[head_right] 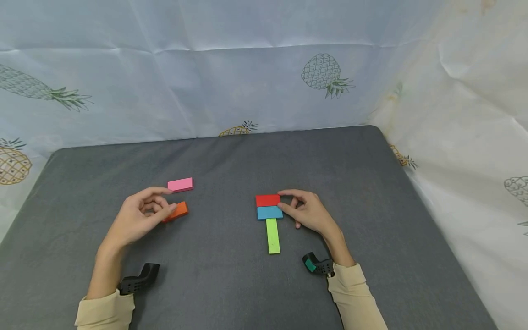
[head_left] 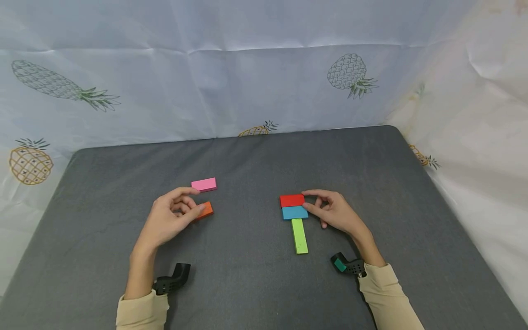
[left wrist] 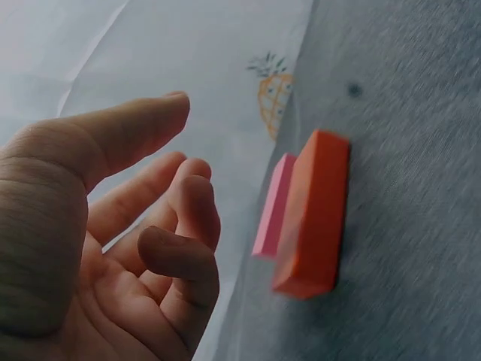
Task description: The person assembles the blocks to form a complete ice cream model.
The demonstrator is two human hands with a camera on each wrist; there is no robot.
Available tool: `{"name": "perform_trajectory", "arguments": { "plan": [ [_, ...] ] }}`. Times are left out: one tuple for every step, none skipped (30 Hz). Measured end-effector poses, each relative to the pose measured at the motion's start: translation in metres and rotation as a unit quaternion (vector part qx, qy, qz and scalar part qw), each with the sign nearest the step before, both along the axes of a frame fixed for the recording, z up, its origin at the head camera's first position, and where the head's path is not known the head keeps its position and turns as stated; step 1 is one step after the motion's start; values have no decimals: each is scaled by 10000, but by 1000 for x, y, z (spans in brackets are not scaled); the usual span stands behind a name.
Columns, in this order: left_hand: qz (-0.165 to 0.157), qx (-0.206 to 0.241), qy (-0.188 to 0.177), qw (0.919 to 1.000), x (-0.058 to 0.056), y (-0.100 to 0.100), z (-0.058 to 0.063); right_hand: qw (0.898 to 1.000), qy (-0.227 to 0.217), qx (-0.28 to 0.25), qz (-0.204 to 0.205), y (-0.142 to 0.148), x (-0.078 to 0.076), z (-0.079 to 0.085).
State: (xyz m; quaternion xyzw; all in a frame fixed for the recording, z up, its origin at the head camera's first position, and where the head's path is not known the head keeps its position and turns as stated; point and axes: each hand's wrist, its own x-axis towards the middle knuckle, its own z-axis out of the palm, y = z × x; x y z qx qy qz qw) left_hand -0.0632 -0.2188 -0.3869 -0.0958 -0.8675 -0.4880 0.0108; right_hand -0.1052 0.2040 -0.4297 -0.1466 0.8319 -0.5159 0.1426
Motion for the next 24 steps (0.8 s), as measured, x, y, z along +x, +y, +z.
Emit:
{"name": "perform_trajectory", "arguments": {
  "plan": [
    [3,-28,-38,10000,0,-3,1,10000,-2,12,2,0,0,0],
    [8,-61,-79,10000,1,-5,1,10000,-10,22,-4,0,0,1],
    [16,-78,-134,9999,1,-7,2,10000,-19,38,-6,0,1,2],
    [23,-78,-187,9998,2,-10,2,10000,-26,47,-7,0,1,2],
    [35,-110,-227,9997,2,-12,3,10000,-24,49,4,0,1,2],
    [47,-142,-251,9996,3,-14,3,10000,-29,55,4,0,1,2],
    [62,-158,-276,9995,3,-15,4,10000,-39,60,7,0,1,2],
    [75,-179,-299,9994,3,-17,4,10000,-49,66,4,0,0,2],
    [84,-202,-315,9993,4,-18,5,10000,-54,70,9,0,0,2],
    [94,-229,-332,9991,4,-19,5,10000,-61,71,9,0,0,2],
    [107,-263,-353,9990,4,-20,6,9999,-69,76,2,0,0,2],
    [110,-294,-366,9988,4,-21,5,9999,-85,83,-7,0,0,2],
    [115,-317,-403,9986,4,-22,5,9999,-94,86,-11,0,0,2],
    [118,-351,-434,9984,4,-23,5,9999,-95,87,-13,0,0,2],
    [118,-380,-465,9981,4,-24,5,9999,-99,86,-13,0,0,2],
    [115,-419,-499,9978,4,-25,4,9999,-93,83,-7,0,0,2],
    [111,-462,-545,9974,4,-27,4,9999,-86,78,0,0,0,2],
    [104,-513,-591,9969,5,-28,3,9999,-79,71,9,0,0,2],
    [92,-560,-641,9963,5,-30,3,10000,-71,62,19,0,-1,2],
    [75,-614,-686,9957,5,-31,2,10000,-68,57,21,0,-1,2],
    [52,-656,-732,9951,5,-32,1,10000,-68,53,25,0,-1,2],
    [27,-694,-772,9946,5,-34,0,10000,-65,46,29,0,-1,2],
    [0,-720,-806,9941,5,-35,0,10000,-74,40,27,0,-1,2],
    [-28,-739,-831,9938,5,-35,-1,10000,-82,34,28,0,-1,2]
  ]
}}
